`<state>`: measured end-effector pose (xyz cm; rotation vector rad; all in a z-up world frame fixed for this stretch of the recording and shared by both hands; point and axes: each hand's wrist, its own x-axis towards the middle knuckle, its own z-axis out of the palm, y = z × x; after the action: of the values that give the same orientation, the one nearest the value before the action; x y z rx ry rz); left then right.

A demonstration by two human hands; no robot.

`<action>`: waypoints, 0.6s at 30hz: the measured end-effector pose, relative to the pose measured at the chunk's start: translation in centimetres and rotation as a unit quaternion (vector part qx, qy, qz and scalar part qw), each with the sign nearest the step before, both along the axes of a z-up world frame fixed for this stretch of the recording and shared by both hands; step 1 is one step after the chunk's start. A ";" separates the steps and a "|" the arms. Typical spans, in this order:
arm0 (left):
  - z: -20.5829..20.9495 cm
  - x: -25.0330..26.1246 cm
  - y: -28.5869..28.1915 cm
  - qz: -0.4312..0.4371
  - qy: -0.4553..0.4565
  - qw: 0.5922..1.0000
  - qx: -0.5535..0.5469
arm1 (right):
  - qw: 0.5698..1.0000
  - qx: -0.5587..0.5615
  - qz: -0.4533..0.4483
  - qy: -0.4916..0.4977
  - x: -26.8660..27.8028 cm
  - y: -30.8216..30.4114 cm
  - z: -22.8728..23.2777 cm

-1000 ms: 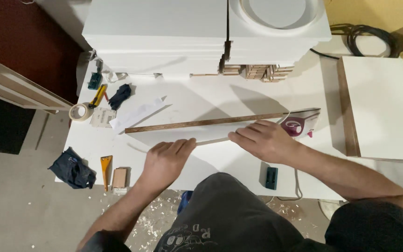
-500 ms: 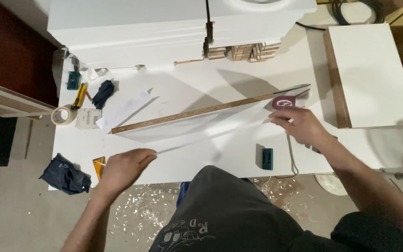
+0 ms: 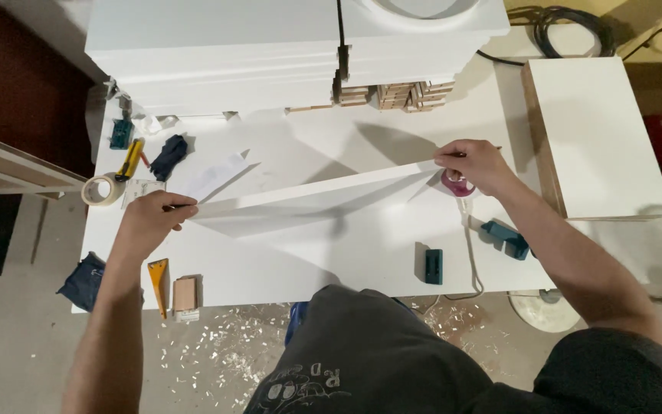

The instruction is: Applying edge banding to a wooden panel using an iron, trimming the excess with a utility knife, and sanding the edges.

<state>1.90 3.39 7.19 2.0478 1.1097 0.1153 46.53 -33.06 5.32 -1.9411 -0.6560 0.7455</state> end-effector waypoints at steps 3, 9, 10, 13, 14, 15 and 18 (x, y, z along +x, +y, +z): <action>-0.8 -0.2 0.3 0.015 0.006 1.000 0.000 | 0.999 0.012 -0.007 0.031 0.5 0.2 -1.0; -0.1 -0.1 -0.5 0.041 -0.019 0.999 -0.015 | 0.996 0.031 -0.019 0.080 2.4 0.1 -4.0; -0.1 -0.1 -0.6 0.039 -0.018 0.999 -0.015 | 0.996 0.030 -0.019 0.088 2.3 0.1 -4.0; -0.3 -0.1 -0.3 0.036 -0.026 0.999 -0.019 | 0.994 0.032 -0.015 0.102 3.2 0.1 -5.1; -0.6 -0.2 -0.2 0.032 -0.034 0.999 -0.025 | 0.993 0.034 -0.014 0.109 3.6 0.1 -5.6; -0.7 -0.3 0.1 0.034 -0.035 0.999 -0.023 | 0.993 0.036 -0.011 0.108 3.7 0.2 -5.7; -1.0 -0.4 0.4 0.034 -0.035 0.998 -0.040 | 0.991 0.030 -0.014 0.130 4.0 0.0 -6.0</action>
<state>1.54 3.79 6.24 1.9227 1.1221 0.1731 50.56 -33.02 -0.70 -1.7553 -0.4857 0.9314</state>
